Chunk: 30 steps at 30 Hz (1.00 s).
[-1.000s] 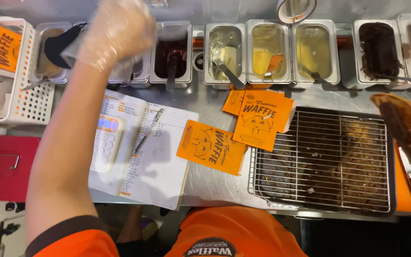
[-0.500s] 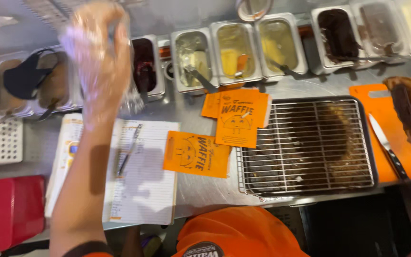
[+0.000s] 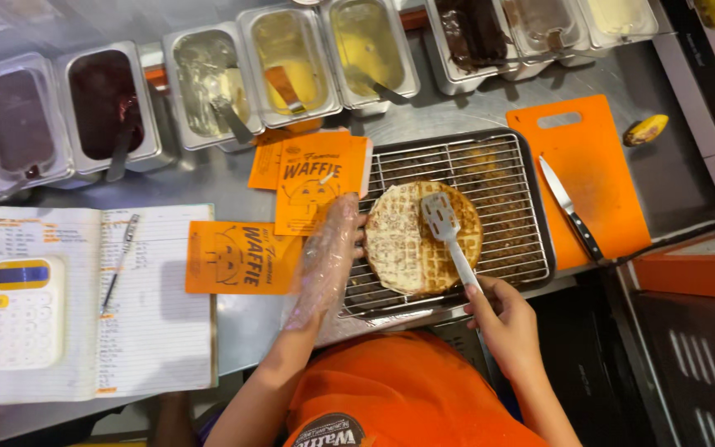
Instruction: The person places a waffle on a wire rack, spreads a white creamy topping and a dark jam-like topping on it using a spatula, folds the waffle in half, and places it into an orange branded paper wrapper.
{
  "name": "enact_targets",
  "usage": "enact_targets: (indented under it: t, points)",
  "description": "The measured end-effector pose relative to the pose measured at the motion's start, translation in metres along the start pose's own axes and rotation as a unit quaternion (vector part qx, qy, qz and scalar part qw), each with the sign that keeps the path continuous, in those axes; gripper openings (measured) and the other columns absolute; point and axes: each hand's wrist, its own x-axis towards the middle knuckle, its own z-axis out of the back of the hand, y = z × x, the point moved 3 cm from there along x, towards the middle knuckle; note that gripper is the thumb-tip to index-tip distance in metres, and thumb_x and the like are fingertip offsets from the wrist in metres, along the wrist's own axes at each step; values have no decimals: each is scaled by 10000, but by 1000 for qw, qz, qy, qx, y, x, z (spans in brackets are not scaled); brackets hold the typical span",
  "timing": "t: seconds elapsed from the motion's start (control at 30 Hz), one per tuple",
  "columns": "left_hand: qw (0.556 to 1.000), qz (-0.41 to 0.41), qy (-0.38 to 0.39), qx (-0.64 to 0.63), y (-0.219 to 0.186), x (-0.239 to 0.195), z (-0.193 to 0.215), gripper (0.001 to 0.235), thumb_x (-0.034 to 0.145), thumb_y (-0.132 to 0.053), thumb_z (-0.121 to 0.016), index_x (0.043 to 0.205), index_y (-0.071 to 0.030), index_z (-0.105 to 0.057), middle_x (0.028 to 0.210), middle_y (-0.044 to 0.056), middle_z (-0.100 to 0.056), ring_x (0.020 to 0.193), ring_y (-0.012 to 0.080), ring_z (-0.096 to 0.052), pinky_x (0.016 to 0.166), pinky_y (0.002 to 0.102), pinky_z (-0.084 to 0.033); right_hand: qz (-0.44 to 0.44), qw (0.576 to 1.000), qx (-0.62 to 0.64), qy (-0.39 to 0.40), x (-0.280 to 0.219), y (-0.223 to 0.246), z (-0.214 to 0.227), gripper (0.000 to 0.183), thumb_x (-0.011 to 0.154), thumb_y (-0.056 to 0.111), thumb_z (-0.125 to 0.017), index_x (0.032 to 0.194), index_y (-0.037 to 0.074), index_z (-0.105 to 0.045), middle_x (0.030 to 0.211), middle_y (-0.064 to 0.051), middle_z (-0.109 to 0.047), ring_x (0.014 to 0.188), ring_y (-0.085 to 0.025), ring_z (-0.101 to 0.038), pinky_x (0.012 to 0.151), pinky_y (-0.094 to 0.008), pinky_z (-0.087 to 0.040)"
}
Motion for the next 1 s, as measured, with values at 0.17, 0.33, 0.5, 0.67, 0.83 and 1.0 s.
enact_targets:
  t: [0.17, 0.33, 0.5, 0.67, 0.83, 1.0]
  points:
    - [948, -208, -43, 238, -26, -22, -8, 497, 1043, -379, -431, 1418, -72, -539, 1238, 179, -697, 1065, 262, -693, 870, 366, -585, 44, 997, -3, -59, 12, -17, 54, 313, 967, 180, -663, 1200, -29, -669, 940, -52, -718, 770, -107, -685, 591, -265, -572]
    - [893, -309, -89, 315, -45, -40, -14, 311, 1013, -220, -680, 1223, 9, -674, 934, 162, -742, 773, 198, -719, 675, 343, -577, 236, 902, -281, -229, 60, -37, 127, 273, 1038, 164, -729, 1188, -64, -721, 1023, -193, -706, 898, -278, -677, 810, -393, -540]
    - [937, -210, -234, 154, -42, -41, 65, 210, 1008, -159, -649, 947, 20, -740, 712, 76, -695, 602, 94, -621, 538, 280, -497, 325, 831, -371, -256, 134, -63, 174, 190, 994, 125, -703, 1075, -45, -676, 980, -179, -659, 891, -336, -591, 852, -437, -477]
    - [879, -284, -298, -241, -22, -29, 204, 256, 1067, -271, -641, 1129, -23, -624, 839, 37, -631, 655, 114, -605, 726, 367, -641, 410, 683, -509, -327, 133, 15, 122, 429, 833, 130, -789, 1208, -51, -685, 989, -218, -654, 890, -373, -620, 752, -431, -498]
    - [898, -141, -325, -262, -14, 55, 295, 328, 916, -358, -678, 1058, -66, -633, 903, 79, -718, 731, 184, -750, 713, 417, -662, 516, 822, -237, -58, 96, 134, -43, 276, 1072, -19, -679, 1345, 0, -644, 1086, -134, -683, 955, -236, -664, 858, -336, -531]
    - [864, -253, -296, -320, 0, 122, 311, 297, 939, -226, -751, 1063, -10, -590, 911, 118, -610, 754, 224, -668, 687, 453, -658, 596, 732, -258, 206, 30, 229, -253, 565, 950, 258, -721, 1463, 143, -515, 996, -146, -657, 728, -334, -698, 621, -435, -556]
